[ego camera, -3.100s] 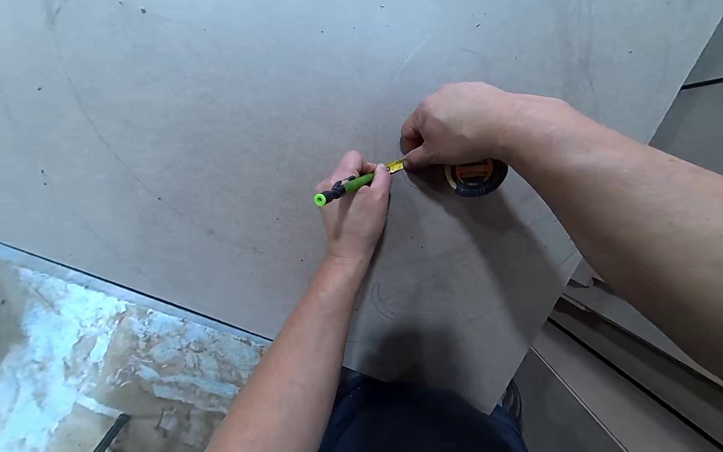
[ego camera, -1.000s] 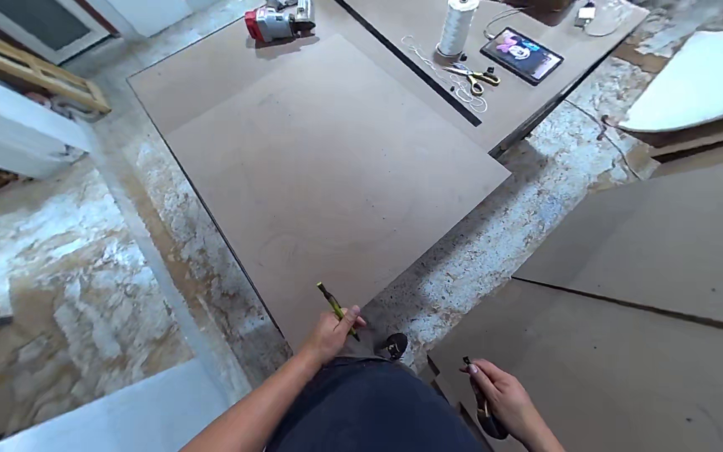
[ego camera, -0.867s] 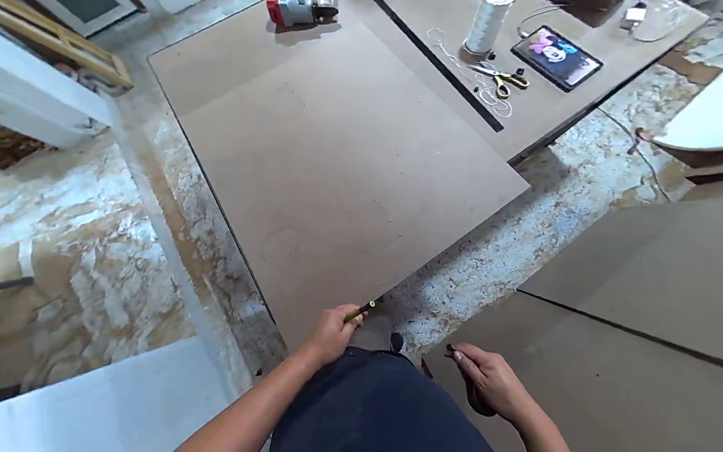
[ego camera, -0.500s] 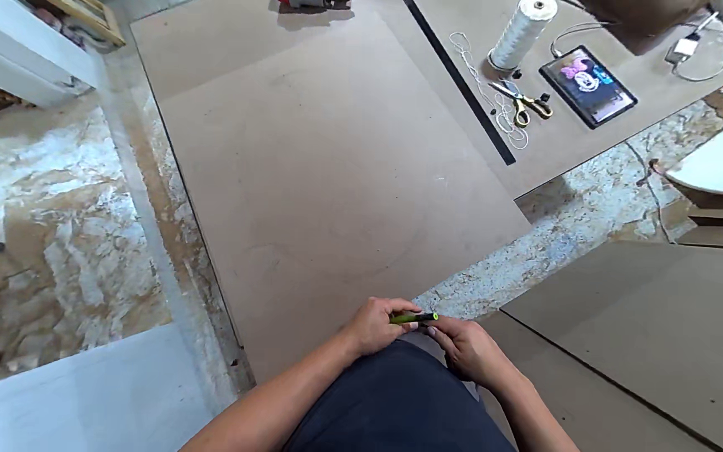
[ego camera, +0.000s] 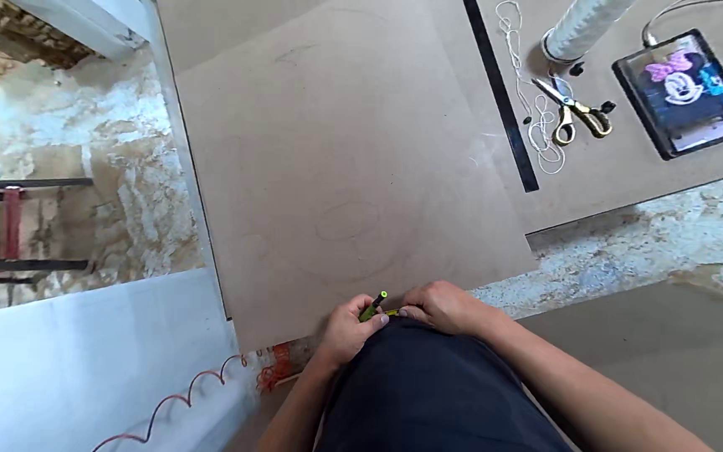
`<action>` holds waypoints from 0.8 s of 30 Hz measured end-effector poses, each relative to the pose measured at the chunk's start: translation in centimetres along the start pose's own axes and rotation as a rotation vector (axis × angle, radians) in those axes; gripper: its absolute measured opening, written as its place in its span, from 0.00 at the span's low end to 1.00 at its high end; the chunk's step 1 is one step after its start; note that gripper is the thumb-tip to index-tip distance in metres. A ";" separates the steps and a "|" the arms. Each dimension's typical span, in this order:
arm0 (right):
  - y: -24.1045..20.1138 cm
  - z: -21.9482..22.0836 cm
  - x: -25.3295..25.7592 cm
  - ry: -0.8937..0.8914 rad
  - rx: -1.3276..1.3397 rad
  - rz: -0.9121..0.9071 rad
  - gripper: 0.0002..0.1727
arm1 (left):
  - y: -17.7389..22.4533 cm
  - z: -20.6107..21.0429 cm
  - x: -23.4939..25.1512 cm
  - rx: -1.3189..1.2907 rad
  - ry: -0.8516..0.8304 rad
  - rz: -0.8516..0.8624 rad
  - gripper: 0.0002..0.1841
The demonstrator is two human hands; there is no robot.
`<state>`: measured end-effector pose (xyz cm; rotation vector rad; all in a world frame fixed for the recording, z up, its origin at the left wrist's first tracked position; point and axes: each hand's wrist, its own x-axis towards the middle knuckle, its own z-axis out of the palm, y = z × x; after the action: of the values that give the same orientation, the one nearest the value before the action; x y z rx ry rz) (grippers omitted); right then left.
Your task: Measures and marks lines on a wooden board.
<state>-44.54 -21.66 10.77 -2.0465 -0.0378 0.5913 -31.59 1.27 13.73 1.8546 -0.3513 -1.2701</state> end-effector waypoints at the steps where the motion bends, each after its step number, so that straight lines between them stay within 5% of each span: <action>1: 0.7 -0.8 -0.7 -0.012 -0.011 -0.007 0.30 | 0.4 0.7 -0.1 -0.016 0.031 -0.014 0.09; 7: 5.2 -4.4 -4.2 -0.038 -0.028 0.008 0.28 | 1.8 2.4 0.0 -0.056 0.158 -0.036 0.11; 15: 11.1 -8.8 -6.0 -0.071 -0.038 0.177 0.19 | -2.1 -1.9 -0.9 -0.124 0.471 -0.168 0.06; 24: 11.2 -9.2 -5.2 -0.037 -0.239 0.453 0.22 | -7.7 -6.6 1.0 -0.069 0.423 -0.282 0.09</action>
<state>-47.52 -36.39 7.41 -2.2909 0.3574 0.9408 -27.06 8.50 8.11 2.1014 0.1852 -1.0130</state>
